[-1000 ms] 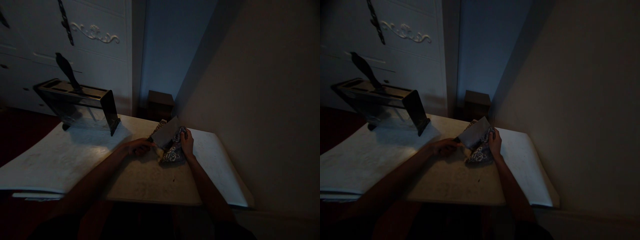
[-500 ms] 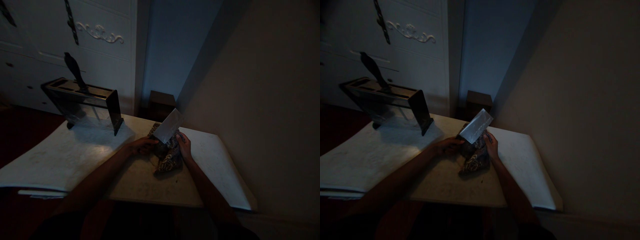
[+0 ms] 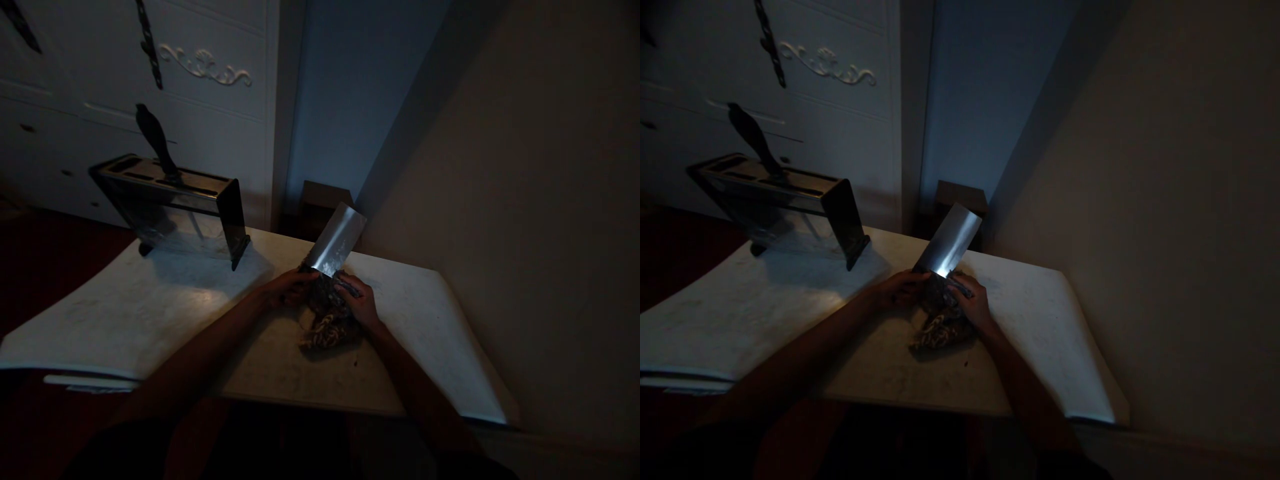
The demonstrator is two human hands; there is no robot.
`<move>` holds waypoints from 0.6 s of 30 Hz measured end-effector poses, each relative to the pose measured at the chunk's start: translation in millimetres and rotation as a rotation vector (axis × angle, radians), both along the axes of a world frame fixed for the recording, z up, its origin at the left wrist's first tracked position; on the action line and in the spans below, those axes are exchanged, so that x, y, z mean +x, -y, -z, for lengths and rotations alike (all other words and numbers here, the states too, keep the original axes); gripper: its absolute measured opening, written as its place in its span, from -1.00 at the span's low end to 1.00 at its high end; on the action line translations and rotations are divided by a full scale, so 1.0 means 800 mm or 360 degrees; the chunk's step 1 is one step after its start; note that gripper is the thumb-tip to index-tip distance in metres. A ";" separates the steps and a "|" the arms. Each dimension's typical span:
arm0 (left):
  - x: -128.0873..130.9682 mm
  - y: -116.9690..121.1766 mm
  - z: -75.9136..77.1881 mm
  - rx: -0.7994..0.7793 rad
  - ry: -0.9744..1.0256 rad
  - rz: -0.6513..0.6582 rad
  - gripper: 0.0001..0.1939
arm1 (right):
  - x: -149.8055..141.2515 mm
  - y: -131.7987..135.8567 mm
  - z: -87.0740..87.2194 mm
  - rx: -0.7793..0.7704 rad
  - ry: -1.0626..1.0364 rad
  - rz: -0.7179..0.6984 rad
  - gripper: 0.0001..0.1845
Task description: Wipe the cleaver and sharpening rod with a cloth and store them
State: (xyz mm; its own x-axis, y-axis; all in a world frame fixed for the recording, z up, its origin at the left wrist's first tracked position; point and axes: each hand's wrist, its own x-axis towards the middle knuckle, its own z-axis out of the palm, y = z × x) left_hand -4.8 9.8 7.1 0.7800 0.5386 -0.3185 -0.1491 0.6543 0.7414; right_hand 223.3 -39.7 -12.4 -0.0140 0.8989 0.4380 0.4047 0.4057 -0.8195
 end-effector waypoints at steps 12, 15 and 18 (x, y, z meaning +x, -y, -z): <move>0.011 0.008 -0.006 -0.0115 0.0328 -0.0112 -0.51 | -0.006 0.005 -0.011 0.0574 0.0509 -0.0087 -0.75; 0.021 0.015 -0.007 0.0022 0.0323 -0.0237 -0.49 | -0.016 0.007 -0.011 0.0725 0.0571 0.0018 -0.84; 0.031 0.019 -0.004 0.0144 0.0196 -0.0282 -0.42 | -0.025 0.007 -0.011 0.0786 0.0687 0.0139 -0.89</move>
